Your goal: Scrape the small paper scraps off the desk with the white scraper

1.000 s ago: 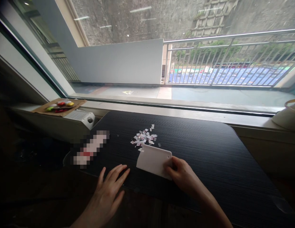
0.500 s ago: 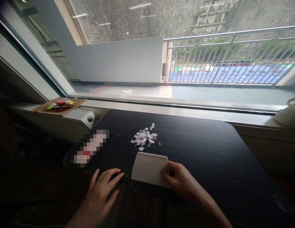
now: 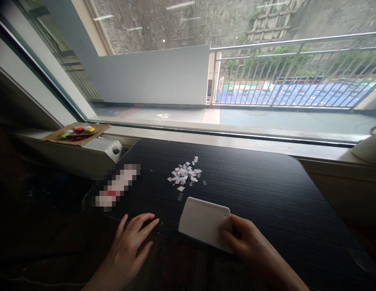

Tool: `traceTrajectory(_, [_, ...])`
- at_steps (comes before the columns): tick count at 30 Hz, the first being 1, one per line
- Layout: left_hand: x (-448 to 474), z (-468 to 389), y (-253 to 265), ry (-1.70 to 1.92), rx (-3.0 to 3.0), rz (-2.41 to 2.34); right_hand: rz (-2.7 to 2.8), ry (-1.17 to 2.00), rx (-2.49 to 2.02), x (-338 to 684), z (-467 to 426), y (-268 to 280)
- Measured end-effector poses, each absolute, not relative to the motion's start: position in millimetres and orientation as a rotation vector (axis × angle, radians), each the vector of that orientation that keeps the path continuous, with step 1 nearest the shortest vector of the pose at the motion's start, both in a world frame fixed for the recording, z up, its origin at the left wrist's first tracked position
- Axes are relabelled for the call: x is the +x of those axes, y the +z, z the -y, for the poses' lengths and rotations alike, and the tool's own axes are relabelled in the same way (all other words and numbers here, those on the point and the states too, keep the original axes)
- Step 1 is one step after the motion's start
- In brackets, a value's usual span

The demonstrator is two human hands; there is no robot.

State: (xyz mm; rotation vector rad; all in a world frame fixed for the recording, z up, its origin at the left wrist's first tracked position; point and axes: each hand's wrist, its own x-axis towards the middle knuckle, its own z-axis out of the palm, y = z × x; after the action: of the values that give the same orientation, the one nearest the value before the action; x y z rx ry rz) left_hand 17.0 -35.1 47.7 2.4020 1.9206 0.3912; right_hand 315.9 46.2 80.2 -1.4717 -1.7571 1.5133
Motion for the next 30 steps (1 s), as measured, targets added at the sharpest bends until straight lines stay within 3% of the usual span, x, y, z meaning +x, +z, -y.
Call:
traceTrajectory(19, [19,36,52,0.345,2.411,-1.920,1.621,1.637,-1.433,316,-40,72])
traceTrajectory(30, [9,35,40,0.455,2.369,-1.971,1.880,1.332,-1.442,274,-57,68])
